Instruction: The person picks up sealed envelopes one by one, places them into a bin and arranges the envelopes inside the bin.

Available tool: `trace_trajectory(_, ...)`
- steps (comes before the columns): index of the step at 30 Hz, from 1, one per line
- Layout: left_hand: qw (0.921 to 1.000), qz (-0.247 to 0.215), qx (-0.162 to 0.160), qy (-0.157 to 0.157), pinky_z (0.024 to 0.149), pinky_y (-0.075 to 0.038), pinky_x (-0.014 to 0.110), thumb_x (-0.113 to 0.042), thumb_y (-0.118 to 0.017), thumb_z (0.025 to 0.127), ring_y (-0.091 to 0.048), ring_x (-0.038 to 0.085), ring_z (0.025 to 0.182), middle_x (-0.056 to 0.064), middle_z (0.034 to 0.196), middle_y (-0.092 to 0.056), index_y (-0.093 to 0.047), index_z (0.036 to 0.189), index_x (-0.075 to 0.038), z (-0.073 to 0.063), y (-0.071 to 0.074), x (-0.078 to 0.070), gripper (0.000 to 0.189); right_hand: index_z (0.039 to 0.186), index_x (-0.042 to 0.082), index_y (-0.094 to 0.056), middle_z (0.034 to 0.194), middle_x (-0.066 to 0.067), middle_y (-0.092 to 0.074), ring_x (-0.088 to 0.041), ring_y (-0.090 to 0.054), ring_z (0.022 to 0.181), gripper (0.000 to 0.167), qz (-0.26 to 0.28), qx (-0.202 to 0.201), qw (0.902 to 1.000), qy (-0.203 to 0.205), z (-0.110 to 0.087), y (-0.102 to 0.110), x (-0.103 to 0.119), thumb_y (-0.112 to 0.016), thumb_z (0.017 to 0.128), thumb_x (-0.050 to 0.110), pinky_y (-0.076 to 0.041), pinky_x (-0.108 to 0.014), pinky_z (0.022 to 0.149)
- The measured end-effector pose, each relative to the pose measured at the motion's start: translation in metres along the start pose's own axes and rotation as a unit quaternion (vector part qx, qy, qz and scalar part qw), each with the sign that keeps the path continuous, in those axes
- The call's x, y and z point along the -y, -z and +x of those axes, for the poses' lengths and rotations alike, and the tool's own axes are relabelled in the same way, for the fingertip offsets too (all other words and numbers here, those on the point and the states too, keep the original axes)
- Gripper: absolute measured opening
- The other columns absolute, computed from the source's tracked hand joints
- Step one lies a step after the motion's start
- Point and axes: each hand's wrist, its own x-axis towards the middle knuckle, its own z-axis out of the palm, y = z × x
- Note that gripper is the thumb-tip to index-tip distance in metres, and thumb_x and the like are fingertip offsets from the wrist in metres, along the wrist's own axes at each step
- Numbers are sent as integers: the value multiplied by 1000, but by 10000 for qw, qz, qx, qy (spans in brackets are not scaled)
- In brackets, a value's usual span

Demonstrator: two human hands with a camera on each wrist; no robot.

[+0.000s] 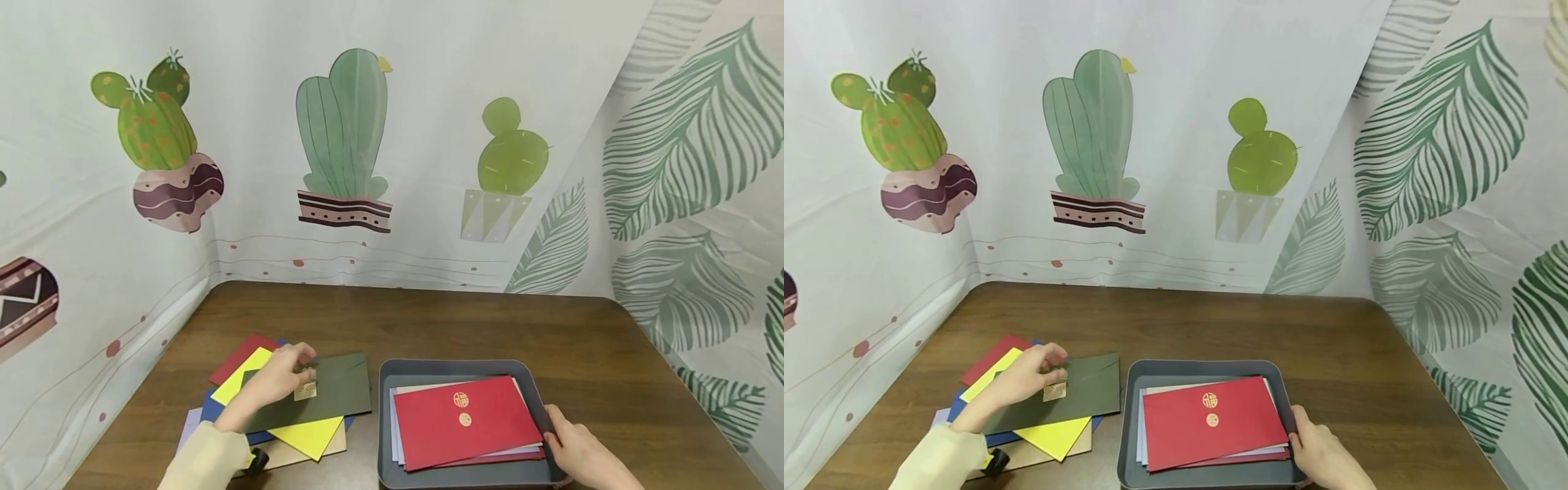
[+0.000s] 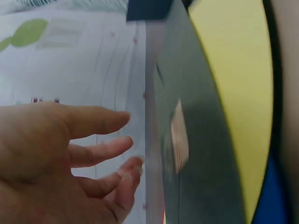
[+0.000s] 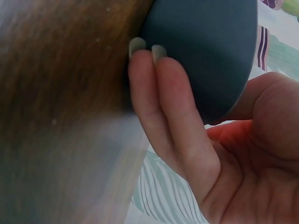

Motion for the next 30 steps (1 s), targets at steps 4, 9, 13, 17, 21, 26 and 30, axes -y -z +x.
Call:
trace_trajectory(4,9990,429,79,138,81,-43,50,-21,-76,82,-47,36,103,16,107,-62,-58,113,0,-5,14,17,41,122,1,-47,92,-11,-68,-17,-62,75,34,27,-4,10000,66,-1,0,1,-58,90,4,-50,-32,62)
trace_trajectory(9,9958,719,324,475,81,-42,56,-32,-82,75,-43,42,106,23,115,-54,-56,117,-2,-13,27,36,58,121,1,-47,89,-9,-68,-16,-62,73,32,2,-31,9998,217,-2,1,1,-58,91,4,-49,-30,59)
trace_trajectory(13,9938,793,495,607,83,-41,59,-35,-85,70,-43,44,105,25,116,-52,-54,117,1,-18,34,46,67,122,1,-47,90,-10,-68,-17,-63,73,33,57,-17,9998,164,-2,1,2,-58,91,4,-50,-31,59)
trace_trajectory(17,9913,887,672,700,82,-42,58,-35,-89,65,-42,44,102,26,113,-50,-52,116,3,-21,40,49,73,122,0,-46,91,-11,-68,-17,-63,74,33,136,33,9998,111,-2,2,2,-58,92,4,-50,-31,59)
trace_trajectory(21,9873,1104,837,782,81,-43,62,-37,-92,59,-41,47,103,27,113,-47,-49,117,2,-22,45,49,82,123,0,-46,91,-12,-68,-18,-64,74,33,183,89,9997,123,-1,2,1,-57,92,4,-51,-32,59)
trace_trajectory(26,9825,1382,882,890,77,-42,64,-40,-94,53,-40,48,103,26,113,-45,-46,117,-1,-22,46,48,89,123,-1,-45,93,-13,-68,-18,-64,76,34,233,209,9994,177,-1,2,-1,-56,92,4,-50,-30,58)
trace_trajectory(30,9814,1443,890,903,75,-41,59,-40,-94,52,-41,45,101,23,110,-47,-47,114,-3,-20,45,49,87,125,-1,-45,96,-14,-68,-19,-64,79,35,220,190,9996,66,0,2,-1,-56,92,4,-51,-31,61)
